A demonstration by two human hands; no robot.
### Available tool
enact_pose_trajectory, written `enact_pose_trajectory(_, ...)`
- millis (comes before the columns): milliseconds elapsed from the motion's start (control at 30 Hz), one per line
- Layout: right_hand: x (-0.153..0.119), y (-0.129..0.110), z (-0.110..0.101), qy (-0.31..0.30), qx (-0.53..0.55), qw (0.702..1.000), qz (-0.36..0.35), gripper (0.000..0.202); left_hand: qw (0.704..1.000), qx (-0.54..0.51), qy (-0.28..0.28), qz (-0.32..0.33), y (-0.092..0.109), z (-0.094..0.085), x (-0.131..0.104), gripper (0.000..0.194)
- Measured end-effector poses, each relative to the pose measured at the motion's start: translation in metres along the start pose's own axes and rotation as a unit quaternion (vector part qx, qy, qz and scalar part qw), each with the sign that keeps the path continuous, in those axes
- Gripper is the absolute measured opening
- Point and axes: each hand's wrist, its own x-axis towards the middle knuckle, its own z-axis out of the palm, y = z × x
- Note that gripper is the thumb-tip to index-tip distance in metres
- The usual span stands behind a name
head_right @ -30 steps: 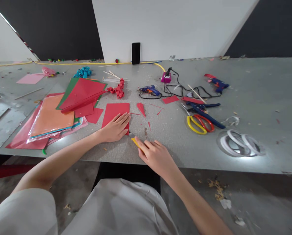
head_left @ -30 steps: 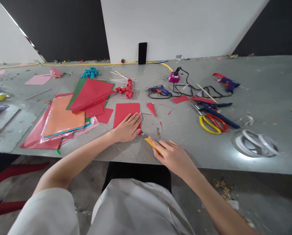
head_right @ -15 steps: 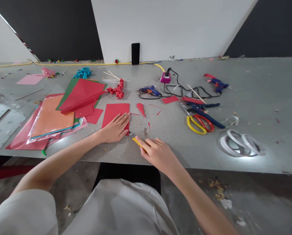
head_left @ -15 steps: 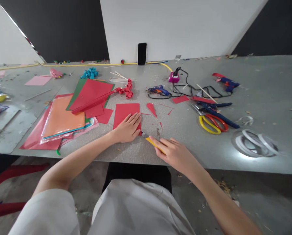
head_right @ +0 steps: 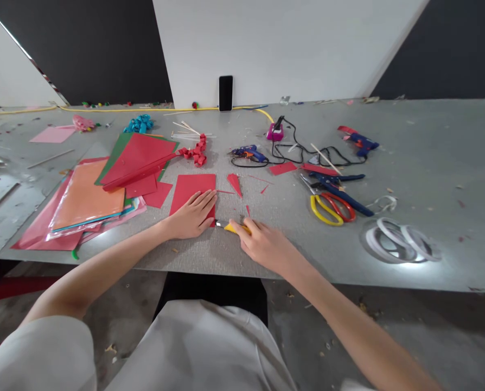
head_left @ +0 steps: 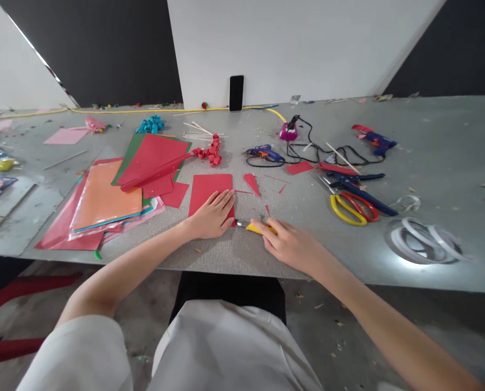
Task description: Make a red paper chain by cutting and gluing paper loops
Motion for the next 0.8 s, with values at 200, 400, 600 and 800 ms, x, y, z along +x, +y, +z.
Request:
enact_pose_trajectory(200,0.004,0.01,-0.006,-0.006,-0.058,0.995,-0.083,0.054,1.0,0.005,-0.01,-0.003,0.0,-0.001,0.0,0.072)
enact_pose_trajectory(400,0.003,0.025,-0.001,0.021,-0.114,0.982,-0.15,0.058,1.0,0.004,-0.012,-0.003,0.0,0.0,0.0,0.072)
enact_pose_trajectory(600,0.0,0.038,0.008,0.04,-0.077,0.981,-0.173,0.06,1.0,0.002,-0.007,0.001,-0.001,0.001,0.001,0.072)
enact_pose_trajectory(800,-0.003,0.045,0.006,0.062,-0.11,0.973,-0.195,0.049,1.0,0.003,-0.012,0.0,-0.001,0.001,0.001,0.072)
